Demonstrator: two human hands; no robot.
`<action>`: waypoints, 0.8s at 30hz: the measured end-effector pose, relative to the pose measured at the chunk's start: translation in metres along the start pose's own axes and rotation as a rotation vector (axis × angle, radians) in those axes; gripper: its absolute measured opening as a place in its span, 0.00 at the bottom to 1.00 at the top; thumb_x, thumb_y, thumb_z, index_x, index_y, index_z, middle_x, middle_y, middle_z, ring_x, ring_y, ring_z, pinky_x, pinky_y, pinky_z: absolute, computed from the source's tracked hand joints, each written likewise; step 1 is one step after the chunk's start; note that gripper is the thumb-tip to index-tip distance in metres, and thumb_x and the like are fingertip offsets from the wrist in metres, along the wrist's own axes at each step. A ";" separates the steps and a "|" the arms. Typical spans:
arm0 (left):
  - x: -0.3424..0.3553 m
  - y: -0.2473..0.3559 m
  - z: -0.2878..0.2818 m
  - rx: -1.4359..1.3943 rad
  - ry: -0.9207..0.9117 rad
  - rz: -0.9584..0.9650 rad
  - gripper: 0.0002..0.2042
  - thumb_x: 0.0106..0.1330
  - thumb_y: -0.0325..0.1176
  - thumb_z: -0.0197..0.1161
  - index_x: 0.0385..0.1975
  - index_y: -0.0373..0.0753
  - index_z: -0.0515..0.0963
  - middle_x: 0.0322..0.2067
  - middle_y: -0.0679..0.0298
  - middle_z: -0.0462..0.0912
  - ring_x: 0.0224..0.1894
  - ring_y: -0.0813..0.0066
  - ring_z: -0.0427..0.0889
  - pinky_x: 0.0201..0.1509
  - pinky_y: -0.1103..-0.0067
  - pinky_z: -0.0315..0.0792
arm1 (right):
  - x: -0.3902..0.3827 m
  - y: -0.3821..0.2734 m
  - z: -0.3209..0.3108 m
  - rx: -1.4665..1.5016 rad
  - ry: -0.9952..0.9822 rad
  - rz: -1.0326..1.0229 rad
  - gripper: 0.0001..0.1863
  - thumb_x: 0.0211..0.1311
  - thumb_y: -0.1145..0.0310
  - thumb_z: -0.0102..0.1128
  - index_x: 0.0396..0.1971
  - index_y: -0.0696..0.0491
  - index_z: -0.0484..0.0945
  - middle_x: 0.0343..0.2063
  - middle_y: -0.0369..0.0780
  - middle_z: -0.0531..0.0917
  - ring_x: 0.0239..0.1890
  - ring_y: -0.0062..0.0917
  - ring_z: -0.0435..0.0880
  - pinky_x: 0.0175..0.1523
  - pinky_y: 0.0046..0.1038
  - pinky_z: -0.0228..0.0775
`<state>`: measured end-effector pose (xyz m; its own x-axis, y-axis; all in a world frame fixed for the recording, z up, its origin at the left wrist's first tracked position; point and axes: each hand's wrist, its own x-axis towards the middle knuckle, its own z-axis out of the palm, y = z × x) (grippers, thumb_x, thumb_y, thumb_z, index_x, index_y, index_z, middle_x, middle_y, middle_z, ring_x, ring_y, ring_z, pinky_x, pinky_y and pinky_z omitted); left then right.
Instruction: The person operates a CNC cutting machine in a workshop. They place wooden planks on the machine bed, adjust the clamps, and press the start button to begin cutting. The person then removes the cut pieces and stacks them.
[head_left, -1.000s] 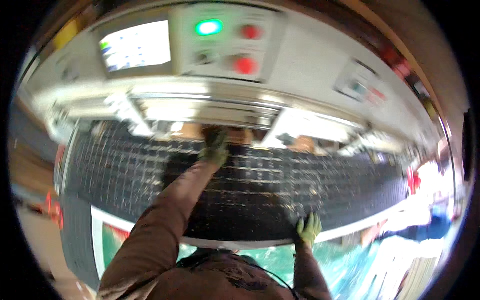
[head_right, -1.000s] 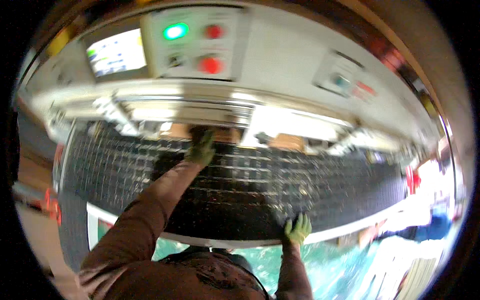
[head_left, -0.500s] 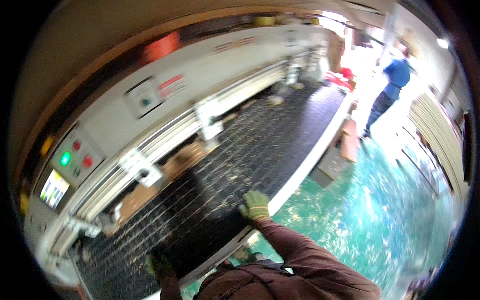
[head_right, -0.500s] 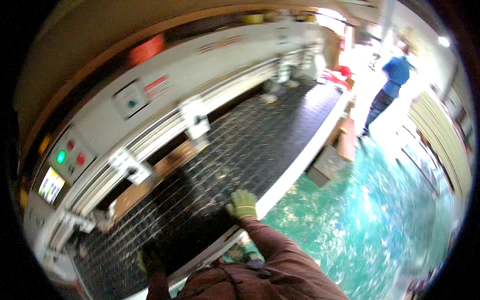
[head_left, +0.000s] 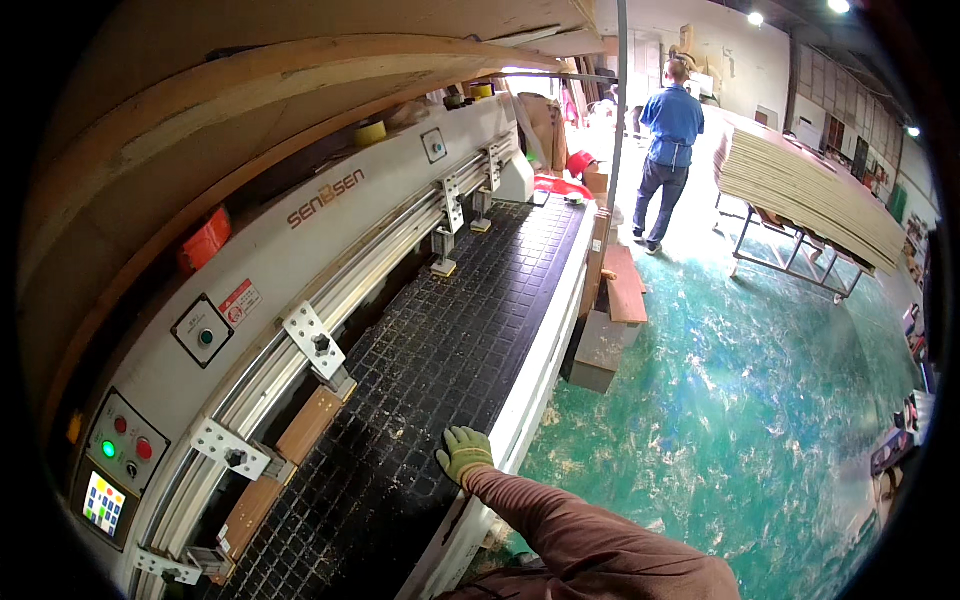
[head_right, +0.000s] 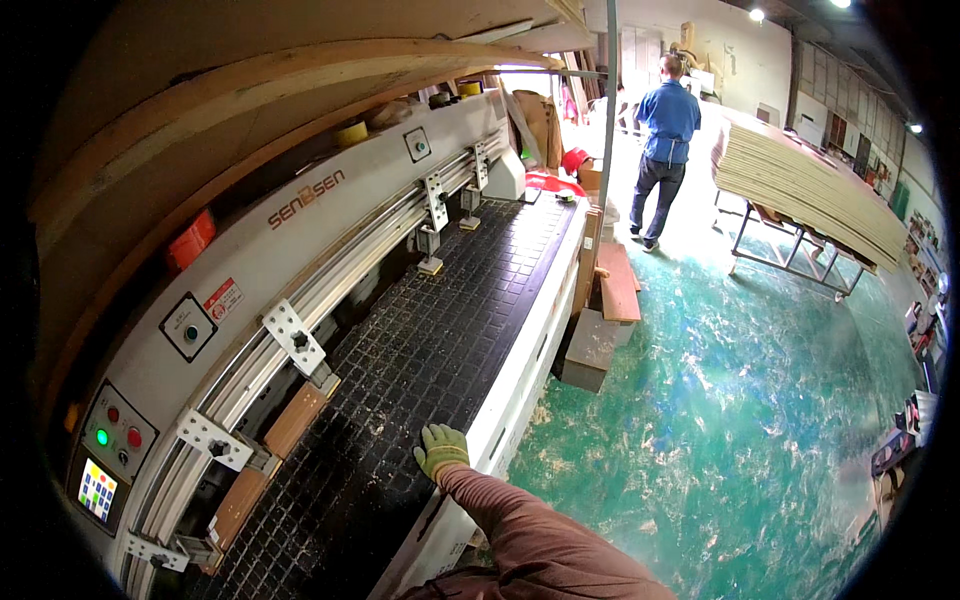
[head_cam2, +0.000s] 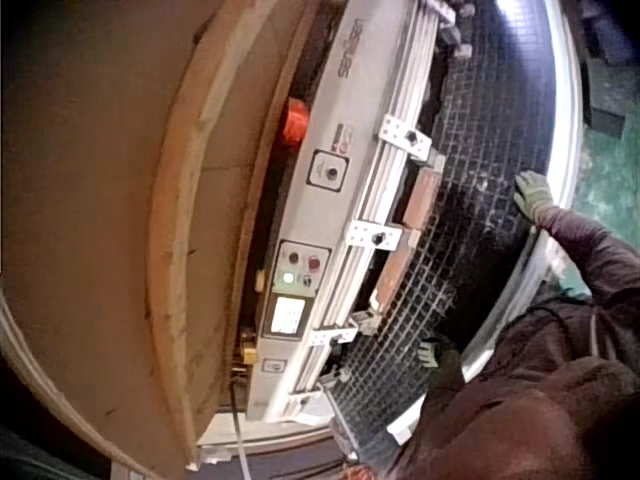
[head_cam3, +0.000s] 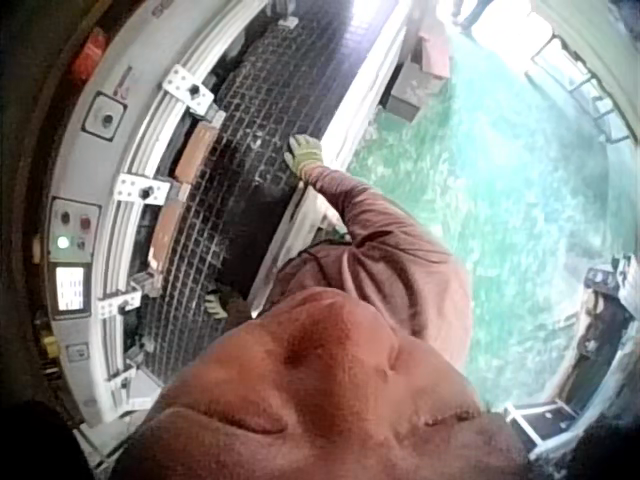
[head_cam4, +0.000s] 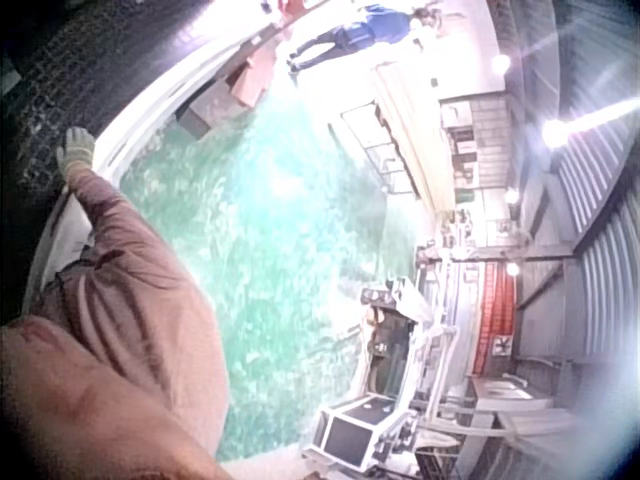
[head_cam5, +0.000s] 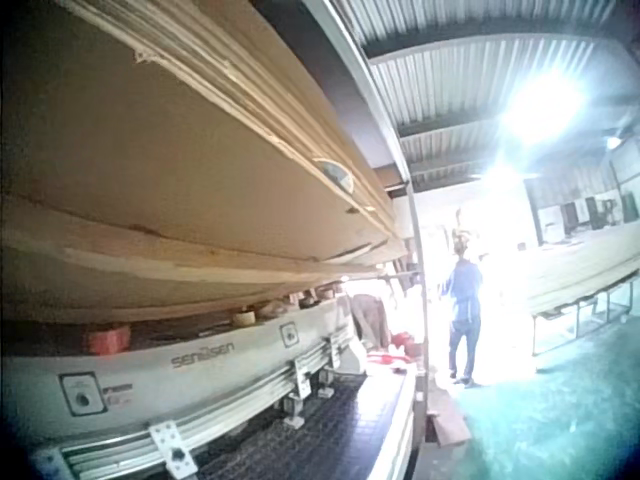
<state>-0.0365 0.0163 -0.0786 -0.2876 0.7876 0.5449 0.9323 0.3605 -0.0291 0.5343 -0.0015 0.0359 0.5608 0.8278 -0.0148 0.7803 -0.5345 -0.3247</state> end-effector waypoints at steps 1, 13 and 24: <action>-0.001 0.001 -0.002 0.000 -0.012 -0.002 0.32 0.74 0.67 0.51 0.63 0.45 0.75 0.58 0.55 0.79 0.59 0.49 0.77 0.58 0.47 0.69 | 0.001 0.004 0.005 -0.032 0.021 -0.006 0.37 0.76 0.41 0.47 0.74 0.52 0.68 0.74 0.43 0.70 0.77 0.39 0.65 0.79 0.42 0.53; -0.011 -0.003 0.014 0.046 -0.222 -0.058 0.37 0.72 0.69 0.50 0.66 0.43 0.74 0.61 0.52 0.78 0.62 0.45 0.77 0.63 0.45 0.68 | -0.002 -0.004 0.012 -0.082 0.114 -0.006 0.38 0.74 0.42 0.49 0.73 0.53 0.70 0.72 0.45 0.73 0.74 0.41 0.69 0.78 0.43 0.56; 0.009 0.021 -0.045 0.087 -0.316 -0.073 0.42 0.70 0.72 0.48 0.70 0.41 0.73 0.64 0.49 0.77 0.65 0.41 0.76 0.66 0.43 0.67 | 0.007 -0.001 0.026 -0.049 0.154 0.000 0.37 0.73 0.41 0.52 0.72 0.51 0.72 0.72 0.45 0.74 0.74 0.44 0.68 0.78 0.47 0.54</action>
<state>-0.0095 0.0086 -0.0366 -0.4198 0.8690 0.2619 0.8883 0.4526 -0.0781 0.5298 0.0094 0.0113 0.5936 0.7940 0.1313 0.7907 -0.5452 -0.2785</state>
